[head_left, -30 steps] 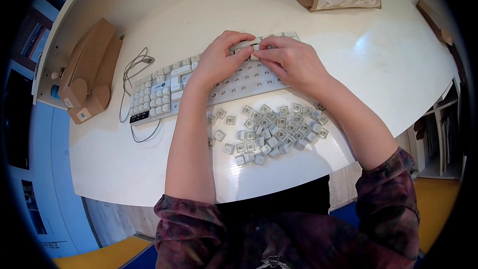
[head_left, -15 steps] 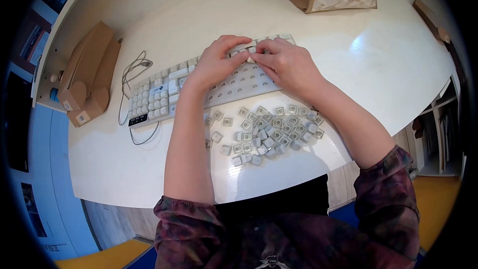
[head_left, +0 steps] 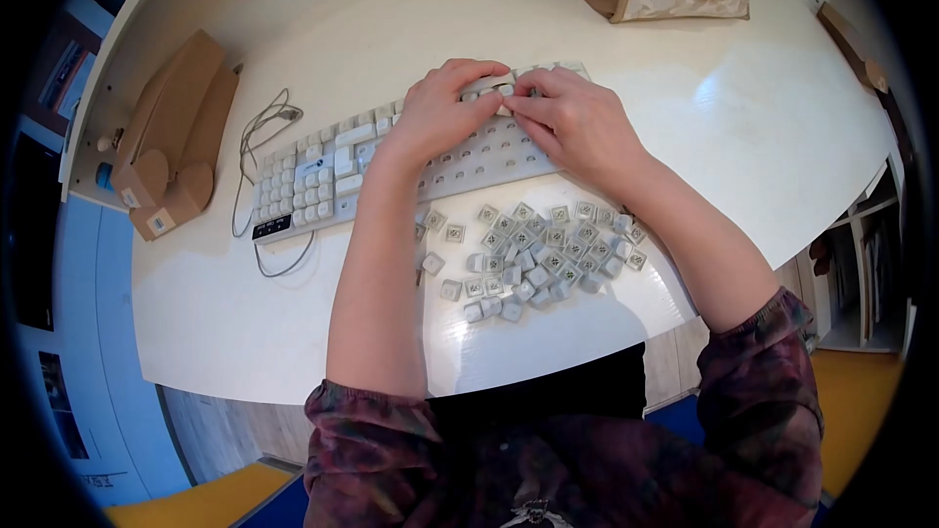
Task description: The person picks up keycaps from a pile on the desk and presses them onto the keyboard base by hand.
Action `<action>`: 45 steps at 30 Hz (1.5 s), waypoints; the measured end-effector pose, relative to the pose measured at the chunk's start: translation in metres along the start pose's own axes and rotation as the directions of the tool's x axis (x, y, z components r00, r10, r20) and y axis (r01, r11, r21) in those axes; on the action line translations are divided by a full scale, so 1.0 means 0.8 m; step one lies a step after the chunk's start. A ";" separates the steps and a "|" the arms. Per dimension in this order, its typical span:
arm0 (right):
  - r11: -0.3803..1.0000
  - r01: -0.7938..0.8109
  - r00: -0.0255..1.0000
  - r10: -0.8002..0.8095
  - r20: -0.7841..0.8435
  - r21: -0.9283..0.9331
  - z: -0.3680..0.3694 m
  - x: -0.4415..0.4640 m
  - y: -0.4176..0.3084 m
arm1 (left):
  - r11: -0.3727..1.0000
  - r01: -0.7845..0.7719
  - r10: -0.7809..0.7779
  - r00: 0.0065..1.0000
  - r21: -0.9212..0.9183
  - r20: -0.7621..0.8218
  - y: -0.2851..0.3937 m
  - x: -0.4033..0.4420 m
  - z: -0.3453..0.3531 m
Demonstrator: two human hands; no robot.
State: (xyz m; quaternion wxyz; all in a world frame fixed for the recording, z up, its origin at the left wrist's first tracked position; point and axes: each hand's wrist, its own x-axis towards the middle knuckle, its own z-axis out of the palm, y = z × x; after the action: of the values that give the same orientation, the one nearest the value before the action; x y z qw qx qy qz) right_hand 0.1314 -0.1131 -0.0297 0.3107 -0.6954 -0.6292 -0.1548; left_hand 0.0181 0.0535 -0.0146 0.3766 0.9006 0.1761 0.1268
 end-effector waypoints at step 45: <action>0.993 -0.066 0.995 0.073 -0.068 0.099 -0.002 -0.003 -0.003 | 0.935 -0.138 0.167 0.984 0.327 -0.061 0.001 -0.015 0.027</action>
State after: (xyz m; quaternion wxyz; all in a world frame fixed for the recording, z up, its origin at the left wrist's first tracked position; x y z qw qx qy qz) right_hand 0.1293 -0.1162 -0.0295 0.3718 -0.6951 -0.5997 -0.1380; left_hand 0.0150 0.0341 -0.0296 0.2056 0.9544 0.1406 0.1648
